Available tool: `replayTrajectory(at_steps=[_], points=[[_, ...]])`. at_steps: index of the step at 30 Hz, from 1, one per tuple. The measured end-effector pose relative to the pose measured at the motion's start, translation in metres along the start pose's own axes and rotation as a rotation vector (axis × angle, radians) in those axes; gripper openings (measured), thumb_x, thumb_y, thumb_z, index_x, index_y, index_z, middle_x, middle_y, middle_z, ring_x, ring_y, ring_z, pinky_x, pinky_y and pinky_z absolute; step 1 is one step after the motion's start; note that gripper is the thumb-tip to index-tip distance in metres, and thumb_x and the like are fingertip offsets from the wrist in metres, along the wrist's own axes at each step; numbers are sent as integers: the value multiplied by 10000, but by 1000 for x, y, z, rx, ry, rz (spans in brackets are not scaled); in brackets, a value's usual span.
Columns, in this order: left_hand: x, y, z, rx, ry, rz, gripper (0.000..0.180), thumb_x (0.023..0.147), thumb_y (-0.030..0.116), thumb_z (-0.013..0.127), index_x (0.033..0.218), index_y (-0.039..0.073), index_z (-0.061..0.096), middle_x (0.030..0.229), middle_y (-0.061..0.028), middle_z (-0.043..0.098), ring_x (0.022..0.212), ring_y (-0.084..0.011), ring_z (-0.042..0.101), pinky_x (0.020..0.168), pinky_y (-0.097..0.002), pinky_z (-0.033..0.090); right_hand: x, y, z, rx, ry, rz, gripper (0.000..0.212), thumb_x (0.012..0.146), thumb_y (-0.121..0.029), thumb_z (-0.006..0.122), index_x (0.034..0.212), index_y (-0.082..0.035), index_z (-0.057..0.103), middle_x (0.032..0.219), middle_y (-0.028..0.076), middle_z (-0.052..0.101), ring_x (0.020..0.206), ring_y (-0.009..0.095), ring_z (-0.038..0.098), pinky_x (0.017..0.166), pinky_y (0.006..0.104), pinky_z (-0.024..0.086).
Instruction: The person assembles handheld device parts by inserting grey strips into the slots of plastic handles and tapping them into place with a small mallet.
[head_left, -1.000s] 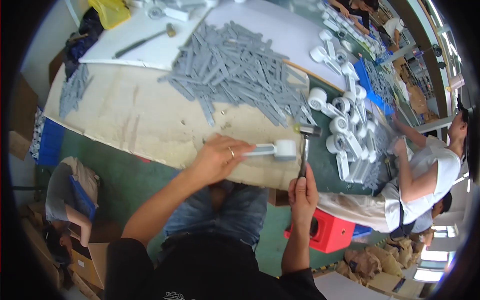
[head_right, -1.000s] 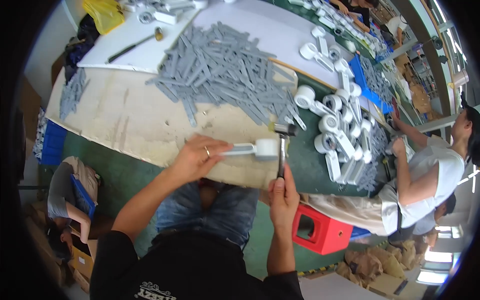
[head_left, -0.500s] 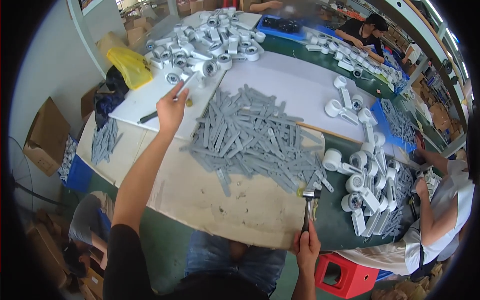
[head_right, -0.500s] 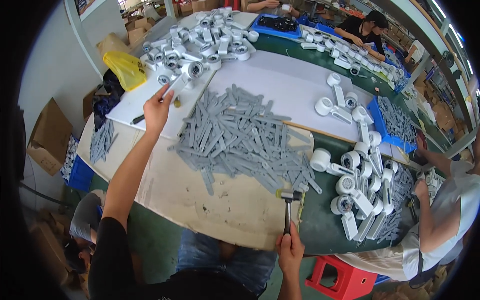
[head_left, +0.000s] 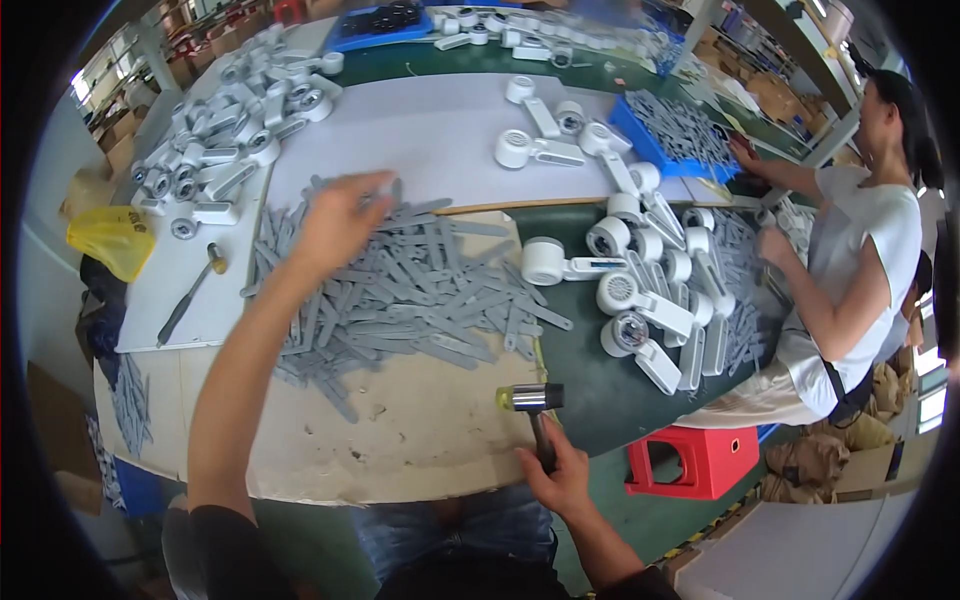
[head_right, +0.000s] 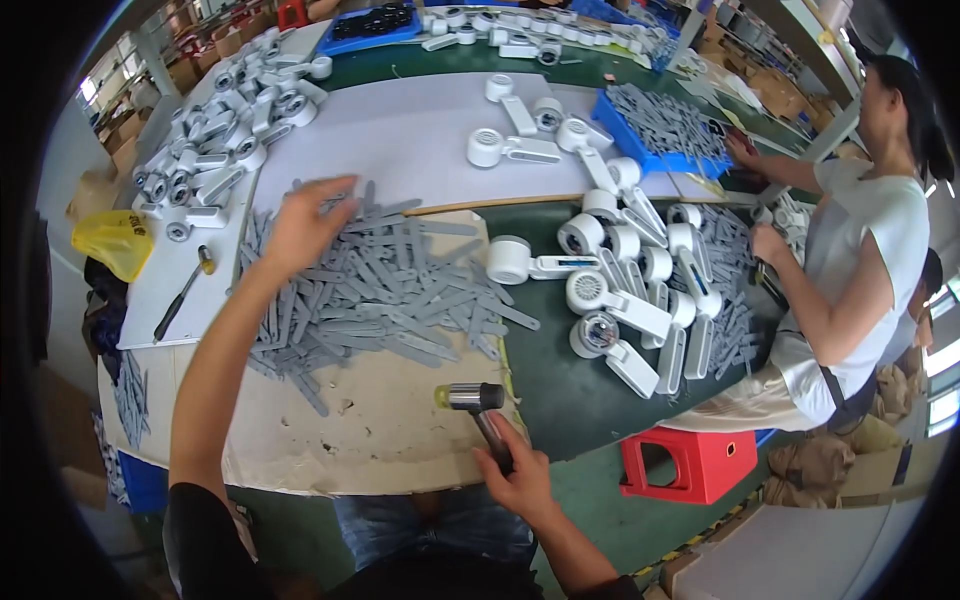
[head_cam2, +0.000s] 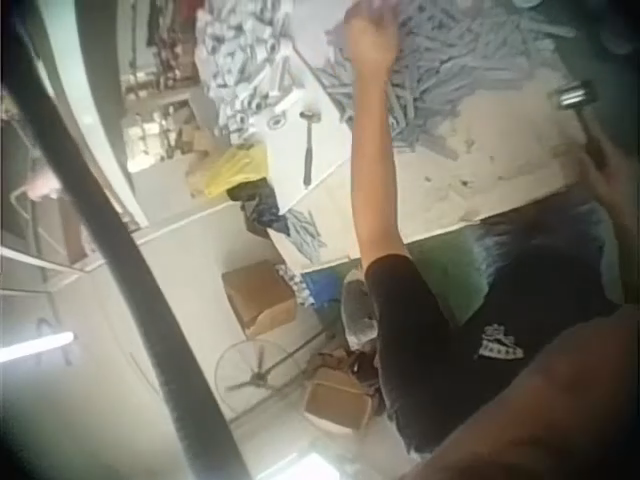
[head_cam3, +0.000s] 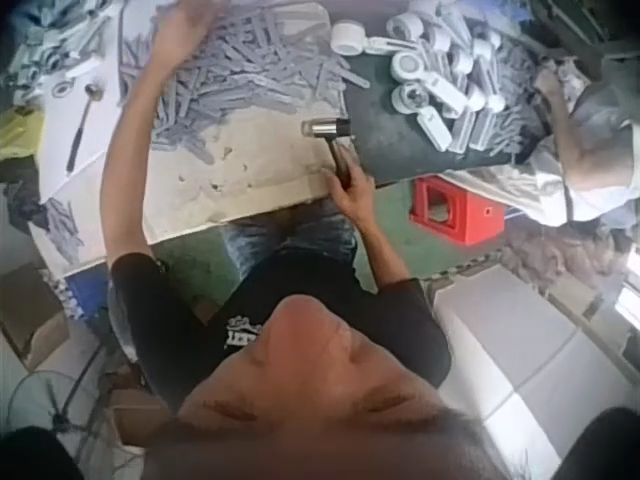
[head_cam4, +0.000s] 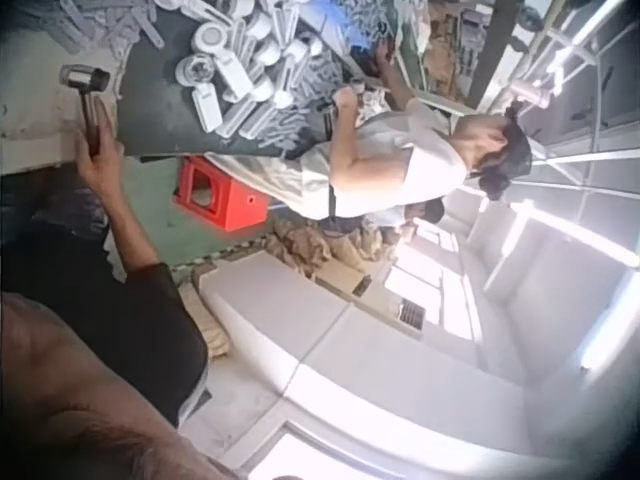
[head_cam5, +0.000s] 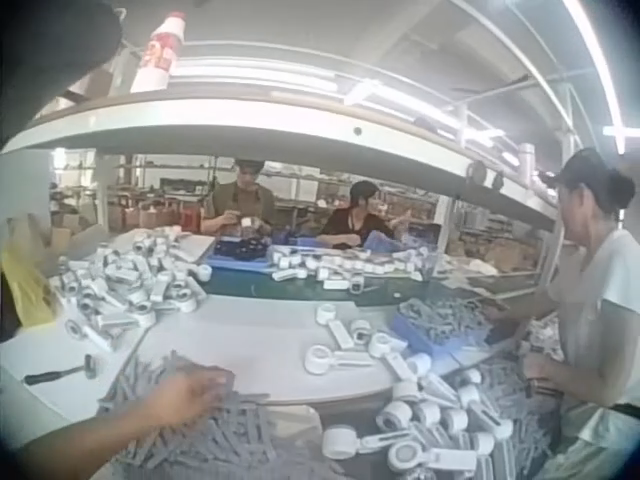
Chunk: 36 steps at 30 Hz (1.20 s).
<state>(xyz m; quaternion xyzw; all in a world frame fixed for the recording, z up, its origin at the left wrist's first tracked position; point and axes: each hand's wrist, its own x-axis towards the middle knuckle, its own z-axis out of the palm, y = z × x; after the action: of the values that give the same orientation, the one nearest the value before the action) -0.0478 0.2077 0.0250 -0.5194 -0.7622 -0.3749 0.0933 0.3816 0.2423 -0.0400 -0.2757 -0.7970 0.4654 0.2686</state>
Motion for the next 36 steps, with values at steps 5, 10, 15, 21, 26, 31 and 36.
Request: replayTrajectory(at_steps=[5,10,15,21,26,31,36], points=[[8,101,111,-162,-285,342,602,837,290,807,1346,25,626,1346,-198,639,1253,-371,587,1081,-452,447,-2,-1,4,14,22,69,436,909,-114,738,1334,-78,650,685,61,601,537,76,507,542,256,471],[24,119,135,-150,-487,152,533,769,226,854,1264,123,685,1264,-170,639,1175,-375,591,1036,-456,471,-1,-1,11,68,16,92,410,916,-131,724,1316,-76,652,728,124,651,560,144,599,569,311,508],[-10,140,41,-150,-350,122,455,780,111,841,1214,109,705,1269,-167,626,1206,-380,590,1053,-428,475,-6,8,7,113,84,97,399,916,-133,716,1304,-70,650,727,135,652,550,165,603,562,315,504],[-165,141,-82,-139,-420,-129,523,725,51,868,1220,122,717,1252,-162,610,1206,-381,577,1037,-427,477,1,1,8,149,47,56,395,916,-132,712,1299,-63,647,709,126,642,549,159,593,560,313,499],[-230,144,-78,-161,-518,-233,518,728,55,861,1223,95,713,1248,-145,602,1174,-384,579,1032,-450,477,-3,1,6,118,47,94,350,943,-136,701,1288,-82,677,636,-12,511,566,39,444,535,250,403],[-211,171,-82,219,-453,143,582,743,117,839,1301,95,673,1290,-119,624,1171,-345,592,1083,-449,429,-2,-3,9,85,35,133,342,949,-145,695,1288,-98,689,632,-44,465,579,23,417,533,246,384],[-218,145,-62,-2,-537,95,528,836,97,730,1355,127,640,1127,-70,699,1112,-291,602,1005,-435,425,5,6,6,9,-20,156,333,974,-207,682,1292,-109,683,637,2,499,617,40,424,551,272,418]])
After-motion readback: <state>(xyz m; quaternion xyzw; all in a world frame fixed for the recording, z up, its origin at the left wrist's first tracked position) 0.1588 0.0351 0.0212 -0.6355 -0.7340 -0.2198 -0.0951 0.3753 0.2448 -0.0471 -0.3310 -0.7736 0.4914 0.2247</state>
